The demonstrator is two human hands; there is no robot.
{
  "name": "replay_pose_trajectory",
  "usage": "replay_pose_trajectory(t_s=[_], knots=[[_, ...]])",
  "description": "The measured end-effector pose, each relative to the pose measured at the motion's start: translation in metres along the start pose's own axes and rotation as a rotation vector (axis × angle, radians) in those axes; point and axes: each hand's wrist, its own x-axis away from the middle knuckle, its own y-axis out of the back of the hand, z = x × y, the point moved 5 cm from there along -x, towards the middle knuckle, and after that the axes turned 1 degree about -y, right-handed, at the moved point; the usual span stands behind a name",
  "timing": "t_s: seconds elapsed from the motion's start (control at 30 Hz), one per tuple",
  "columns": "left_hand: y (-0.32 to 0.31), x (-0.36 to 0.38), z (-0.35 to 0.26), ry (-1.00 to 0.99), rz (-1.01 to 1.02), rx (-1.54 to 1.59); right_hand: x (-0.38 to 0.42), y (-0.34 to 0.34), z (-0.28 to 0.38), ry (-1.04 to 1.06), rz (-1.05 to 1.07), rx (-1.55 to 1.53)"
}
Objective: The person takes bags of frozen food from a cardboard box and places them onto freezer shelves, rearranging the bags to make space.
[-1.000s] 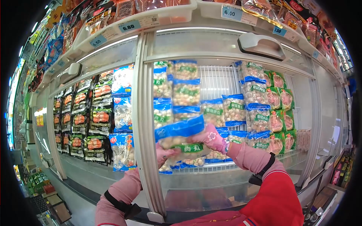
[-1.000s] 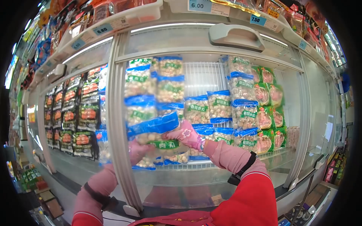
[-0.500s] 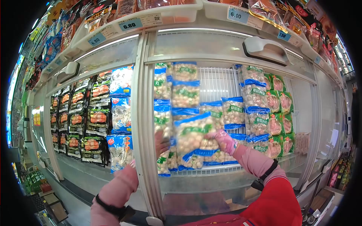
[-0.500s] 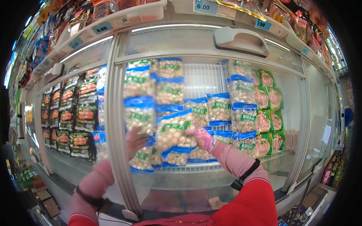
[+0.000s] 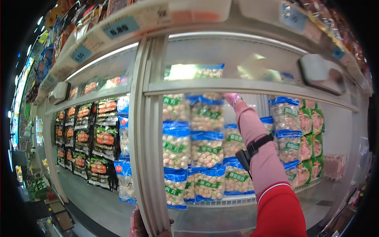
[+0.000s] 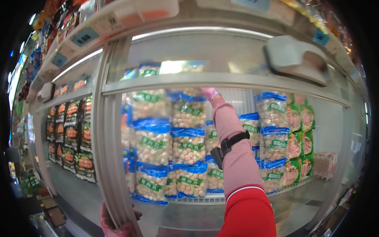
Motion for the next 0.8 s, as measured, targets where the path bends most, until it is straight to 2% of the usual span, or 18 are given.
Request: replay_pose_trajectory(t_s=[0.1,0.13,0.2,0.23,0.3,0.37,0.4,0.43,0.5,0.53,0.57,0.6,0.63,0.67,0.7,0.73,0.77,0.8], knots=[[0.009,0.007,0.009,0.060,0.017,-0.045,-0.038,-0.071,-0.034,-0.027,0.254,0.835],[0.013,0.008,0.012,0.104,0.014,-0.070,-0.027,-0.089,-0.040,-0.032,0.277,0.832],[0.015,0.009,0.020,0.153,0.022,-0.091,-0.009,-0.097,-0.034,-0.122,-0.166,0.406],[0.018,0.011,0.025,0.228,-0.035,0.003,-0.005,-0.098,-0.027,-0.236,0.018,0.455],[0.026,0.015,0.033,0.302,-0.098,0.095,0.004,-0.093,-0.013,-0.240,0.022,0.487],[0.034,0.010,0.044,0.376,-0.131,0.379,0.009,-0.089,-0.008,-0.236,0.006,0.524],[0.032,0.012,0.045,0.365,-0.125,0.382,0.015,-0.087,-0.002,-0.224,0.005,0.457],[0.020,0.007,0.030,0.225,-0.066,0.145,0.023,-0.085,0.001,-0.212,-0.001,0.393],[0.005,0.002,0.004,-0.056,-0.004,-0.340,0.040,-0.089,-0.008,0.024,-0.085,0.391],[-0.001,-0.001,-0.002,-0.089,0.026,-0.322,0.065,-0.078,0.003,0.051,0.048,0.409],[-0.004,-0.004,-0.007,-0.083,-0.003,-0.113,0.091,-0.065,0.017,0.068,0.175,0.427],[-0.006,-0.006,-0.008,-0.067,-0.019,0.095,0.114,-0.052,0.024,0.051,0.438,0.409],[0.002,-0.008,0.001,-0.142,0.049,0.055,0.142,-0.038,0.027,0.020,0.695,0.375],[0.000,-0.008,0.004,-0.172,0.118,0.067,0.170,-0.020,0.029,0.062,0.770,0.429],[0.001,-0.009,0.003,-0.217,0.073,0.097,0.201,0.001,0.027,0.086,0.842,0.475],[0.001,-0.012,0.007,-0.254,0.049,0.129,0.228,0.032,0.037,0.140,0.810,0.493],[0.008,-0.023,0.021,-0.351,0.122,0.243,0.253,0.062,0.051,0.175,0.778,0.510],[0.011,-0.028,0.025,-0.362,0.183,0.191,0.266,0.081,0.044,0.147,0.817,0.538]])
